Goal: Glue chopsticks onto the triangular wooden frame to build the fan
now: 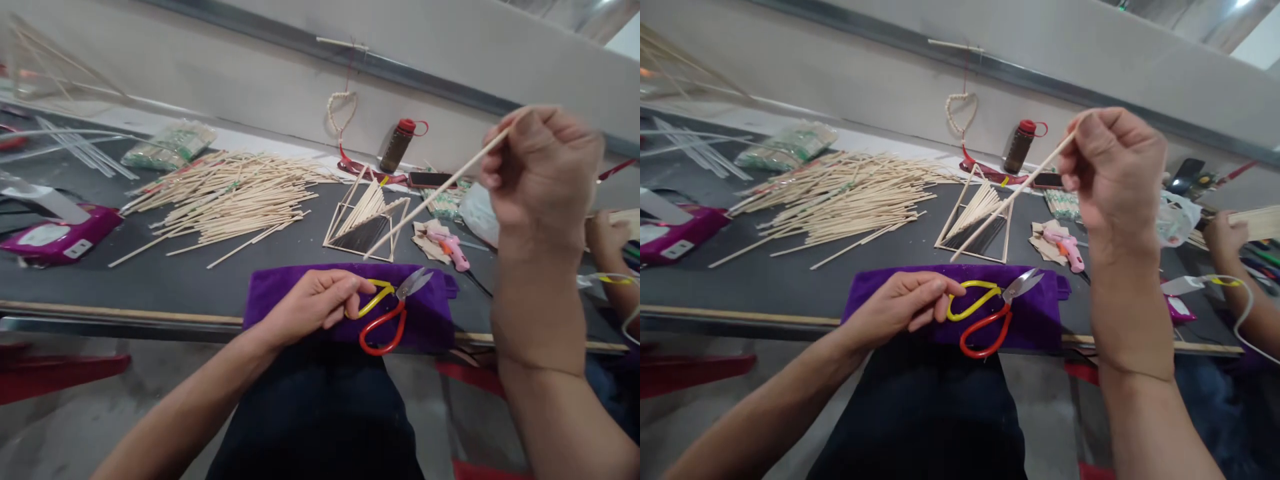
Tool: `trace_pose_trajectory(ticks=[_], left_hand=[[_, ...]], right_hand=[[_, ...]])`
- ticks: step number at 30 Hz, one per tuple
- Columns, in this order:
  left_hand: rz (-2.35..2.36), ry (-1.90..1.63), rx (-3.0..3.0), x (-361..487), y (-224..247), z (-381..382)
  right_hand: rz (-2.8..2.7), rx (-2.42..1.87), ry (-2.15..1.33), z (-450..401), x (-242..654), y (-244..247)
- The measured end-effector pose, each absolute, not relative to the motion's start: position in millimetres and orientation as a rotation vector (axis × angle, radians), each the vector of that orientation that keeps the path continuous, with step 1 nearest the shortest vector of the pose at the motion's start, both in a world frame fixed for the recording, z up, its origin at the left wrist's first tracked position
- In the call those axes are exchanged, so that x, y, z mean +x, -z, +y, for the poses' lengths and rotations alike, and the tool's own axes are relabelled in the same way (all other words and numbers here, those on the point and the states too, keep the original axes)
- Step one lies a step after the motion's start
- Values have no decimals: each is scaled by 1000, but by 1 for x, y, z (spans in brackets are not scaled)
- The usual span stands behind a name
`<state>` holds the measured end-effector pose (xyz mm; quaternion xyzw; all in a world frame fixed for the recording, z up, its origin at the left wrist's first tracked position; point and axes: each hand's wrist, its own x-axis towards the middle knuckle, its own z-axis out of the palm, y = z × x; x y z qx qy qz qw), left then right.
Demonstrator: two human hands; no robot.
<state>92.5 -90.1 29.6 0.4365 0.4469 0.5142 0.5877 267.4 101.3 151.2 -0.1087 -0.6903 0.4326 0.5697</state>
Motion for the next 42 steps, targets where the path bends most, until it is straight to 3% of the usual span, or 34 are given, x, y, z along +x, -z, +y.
trace_pose_trajectory(ticks=[8, 13, 42], left_hand=[[1477, -1355, 1001, 14, -19, -18], [1503, -1144, 1048, 1, -6, 10], [1637, -1047, 1132, 10, 7, 12]], right_hand=[[-1545, -657, -1162, 192, 217, -137], [-1632, -727, -1214, 199, 198, -113], [-1844, -711, -1217, 201, 172, -84]])
